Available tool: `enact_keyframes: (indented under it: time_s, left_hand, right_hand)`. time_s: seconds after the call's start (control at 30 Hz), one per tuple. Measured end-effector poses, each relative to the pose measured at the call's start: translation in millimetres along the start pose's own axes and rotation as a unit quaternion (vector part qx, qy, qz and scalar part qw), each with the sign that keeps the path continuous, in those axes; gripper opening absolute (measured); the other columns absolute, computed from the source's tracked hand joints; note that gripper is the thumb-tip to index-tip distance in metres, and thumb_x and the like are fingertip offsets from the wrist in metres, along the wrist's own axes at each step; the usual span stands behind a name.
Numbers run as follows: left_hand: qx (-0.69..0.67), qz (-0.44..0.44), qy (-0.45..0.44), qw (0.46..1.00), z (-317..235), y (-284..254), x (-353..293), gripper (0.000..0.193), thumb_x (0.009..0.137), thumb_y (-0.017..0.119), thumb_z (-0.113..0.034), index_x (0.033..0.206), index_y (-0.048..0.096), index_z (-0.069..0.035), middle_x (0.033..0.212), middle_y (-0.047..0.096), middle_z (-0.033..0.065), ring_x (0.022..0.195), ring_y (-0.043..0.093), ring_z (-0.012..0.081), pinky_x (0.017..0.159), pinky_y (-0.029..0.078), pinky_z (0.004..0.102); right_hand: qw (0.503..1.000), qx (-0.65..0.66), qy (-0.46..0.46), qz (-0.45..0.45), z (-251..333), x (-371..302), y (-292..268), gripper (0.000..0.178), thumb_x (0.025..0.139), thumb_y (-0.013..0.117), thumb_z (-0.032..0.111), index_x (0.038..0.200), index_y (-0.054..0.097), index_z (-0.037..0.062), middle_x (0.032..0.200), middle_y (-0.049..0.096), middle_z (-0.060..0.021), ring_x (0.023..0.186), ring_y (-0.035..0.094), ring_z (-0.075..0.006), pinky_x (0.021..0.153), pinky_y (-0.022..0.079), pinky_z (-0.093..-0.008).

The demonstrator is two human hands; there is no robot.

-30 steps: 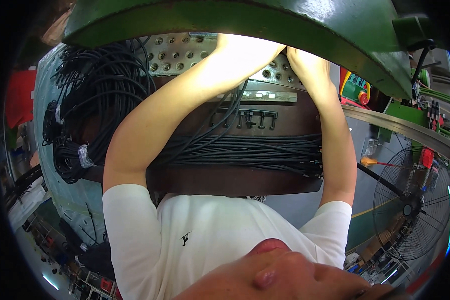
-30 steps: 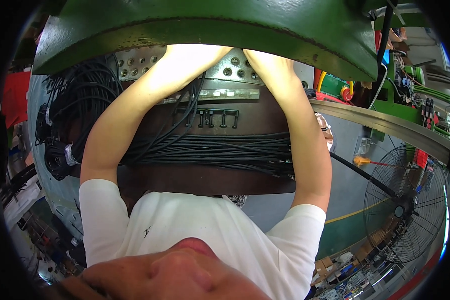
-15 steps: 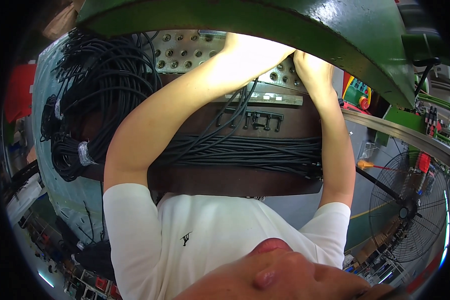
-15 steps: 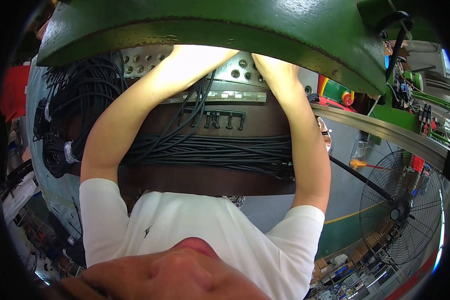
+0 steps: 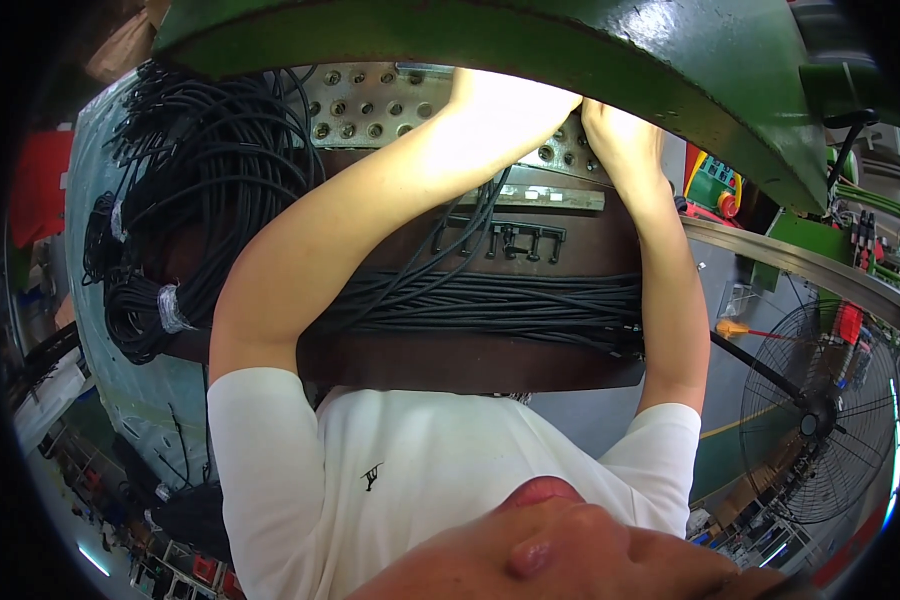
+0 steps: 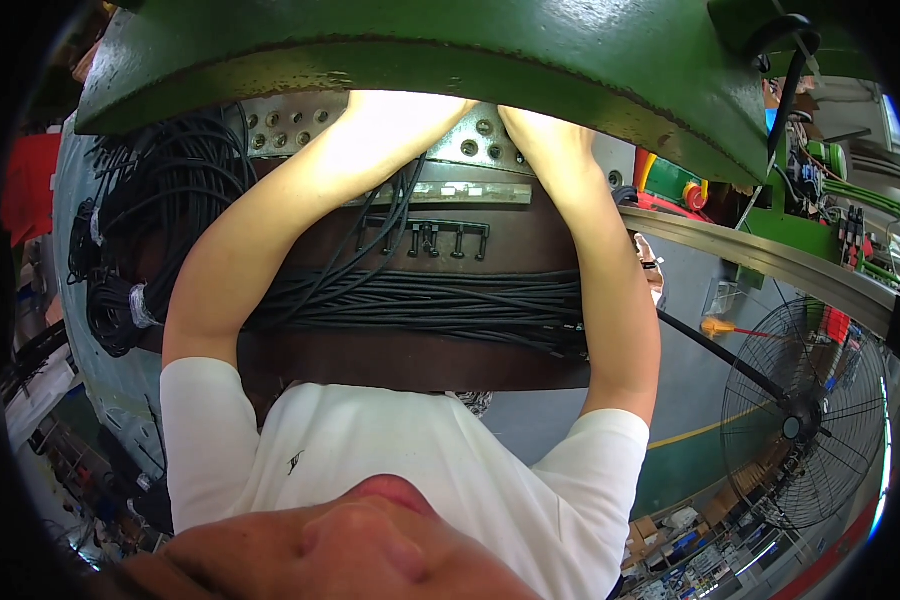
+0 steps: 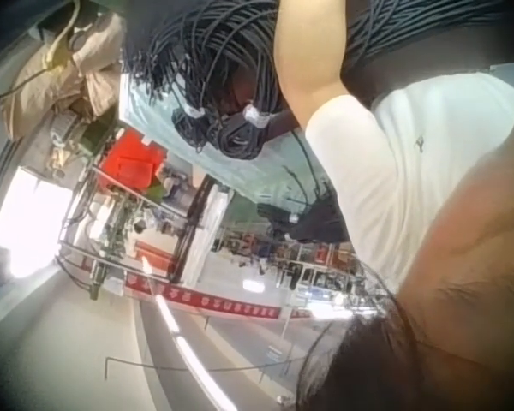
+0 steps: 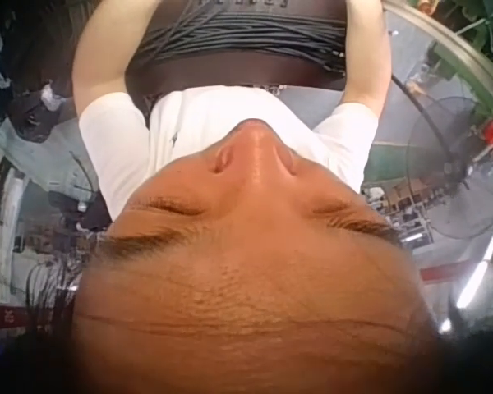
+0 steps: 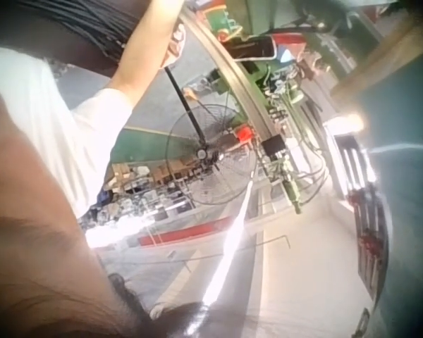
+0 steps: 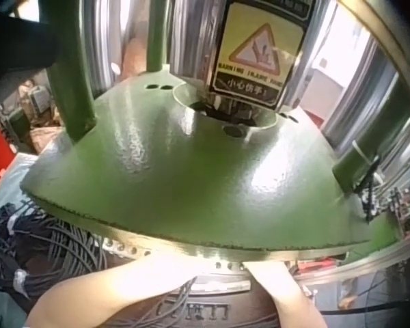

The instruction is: Plugging black cable connectors into a testing fixture at a factory workstation.

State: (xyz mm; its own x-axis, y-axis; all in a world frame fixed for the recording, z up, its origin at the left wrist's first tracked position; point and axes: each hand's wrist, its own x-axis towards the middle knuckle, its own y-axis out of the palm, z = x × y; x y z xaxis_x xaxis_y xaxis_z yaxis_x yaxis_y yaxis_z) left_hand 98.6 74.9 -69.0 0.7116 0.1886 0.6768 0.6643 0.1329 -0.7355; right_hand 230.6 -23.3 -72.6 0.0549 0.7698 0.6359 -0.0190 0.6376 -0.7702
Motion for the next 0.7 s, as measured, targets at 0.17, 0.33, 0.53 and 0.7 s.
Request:
enact_keyframes:
  time_s: [0.17,0.33,0.53,0.7]
  left_hand:
    - [0.022,-0.022,-0.017,0.999,-4.6,10.4,-1.4,0.012,0.076,0.059,-0.016,0.079,0.068,-0.009,0.073,0.064,0.0076,0.069,0.063,0.0208,0.057,0.048,0.0367]
    - [-0.005,0.023,-0.038,0.999,-3.8,9.3,-2.4,0.013,0.077,0.059,-0.016,0.081,0.069,-0.009,0.074,0.065,0.0083,0.072,0.063,0.0217,0.058,0.048,0.0377]
    - [-0.043,0.03,-0.064,0.997,-0.7,11.9,-2.6,0.014,0.078,0.059,-0.017,0.083,0.07,-0.009,0.077,0.066,0.0077,0.074,0.064,0.021,0.06,0.049,0.0369]
    - [-0.015,0.034,-0.037,0.999,-0.2,3.2,0.0,0.014,0.078,0.06,-0.019,0.084,0.071,-0.013,0.08,0.067,0.0052,0.078,0.064,0.0202,0.063,0.05,0.0362]
  right_hand:
    - [1.0,0.01,0.028,-0.002,2.3,-0.7,-1.3,0.018,0.083,0.056,0.012,0.071,0.063,-0.0003,0.062,0.059,-0.0176,0.054,0.056,-0.0356,0.051,0.046,-0.0426]
    - [1.0,-0.028,-0.007,0.008,2.6,2.7,-3.2,0.017,0.083,0.056,0.012,0.072,0.062,0.0003,0.062,0.059,-0.017,0.053,0.056,-0.0357,0.051,0.046,-0.0431]
    - [0.992,-0.099,-0.072,-0.018,8.2,13.6,-7.0,0.009,0.077,0.058,0.006,0.068,0.061,0.0048,0.06,0.057,-0.0134,0.052,0.056,-0.0304,0.049,0.045,-0.0395]
    - [0.982,-0.136,-0.127,-0.01,2.1,20.0,-13.8,0.005,0.07,0.058,0.004,0.067,0.06,0.0059,0.061,0.058,-0.0112,0.052,0.056,-0.028,0.049,0.046,-0.0384]
